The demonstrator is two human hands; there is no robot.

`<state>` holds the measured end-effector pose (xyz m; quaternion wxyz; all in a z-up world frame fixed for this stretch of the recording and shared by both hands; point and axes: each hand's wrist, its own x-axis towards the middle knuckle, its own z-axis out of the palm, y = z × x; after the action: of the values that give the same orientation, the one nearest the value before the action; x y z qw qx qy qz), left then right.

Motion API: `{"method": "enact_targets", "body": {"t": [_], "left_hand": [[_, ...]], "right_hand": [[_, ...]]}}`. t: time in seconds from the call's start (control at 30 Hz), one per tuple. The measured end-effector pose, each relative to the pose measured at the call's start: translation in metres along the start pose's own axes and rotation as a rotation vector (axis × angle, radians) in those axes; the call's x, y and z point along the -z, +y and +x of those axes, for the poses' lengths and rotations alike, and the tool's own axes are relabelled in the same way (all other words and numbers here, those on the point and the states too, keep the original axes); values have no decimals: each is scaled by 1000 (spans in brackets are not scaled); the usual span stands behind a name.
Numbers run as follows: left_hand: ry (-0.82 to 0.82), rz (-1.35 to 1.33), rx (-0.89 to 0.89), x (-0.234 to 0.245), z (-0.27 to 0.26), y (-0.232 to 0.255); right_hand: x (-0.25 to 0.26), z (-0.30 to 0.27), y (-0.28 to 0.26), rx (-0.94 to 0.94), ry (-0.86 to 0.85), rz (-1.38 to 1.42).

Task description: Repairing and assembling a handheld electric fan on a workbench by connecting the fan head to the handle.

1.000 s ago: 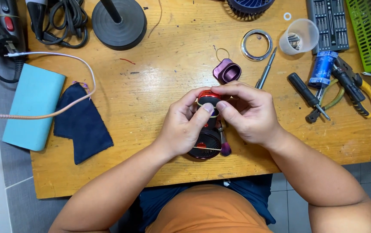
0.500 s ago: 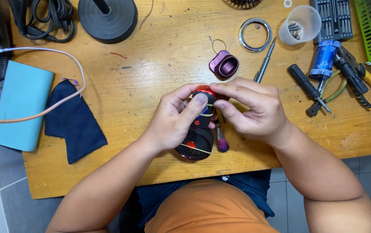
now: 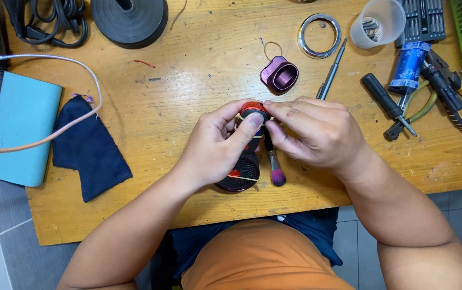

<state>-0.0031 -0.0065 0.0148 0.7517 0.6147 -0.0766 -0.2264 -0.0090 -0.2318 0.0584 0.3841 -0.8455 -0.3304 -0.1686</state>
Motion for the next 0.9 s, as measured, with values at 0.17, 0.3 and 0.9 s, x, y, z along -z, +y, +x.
{"method": "enact_targets", "body": {"t": [0.17, 0.3, 0.9], "left_hand": [[27, 55, 41, 0, 0, 1], [27, 82, 61, 0, 2, -2], [33, 152, 85, 4, 0, 6]], "right_hand": [[-3, -2, -1, 1, 7, -35], [-4, -2, 2, -2, -17, -47], [-13, -6, -3, 26, 42, -159]]}}
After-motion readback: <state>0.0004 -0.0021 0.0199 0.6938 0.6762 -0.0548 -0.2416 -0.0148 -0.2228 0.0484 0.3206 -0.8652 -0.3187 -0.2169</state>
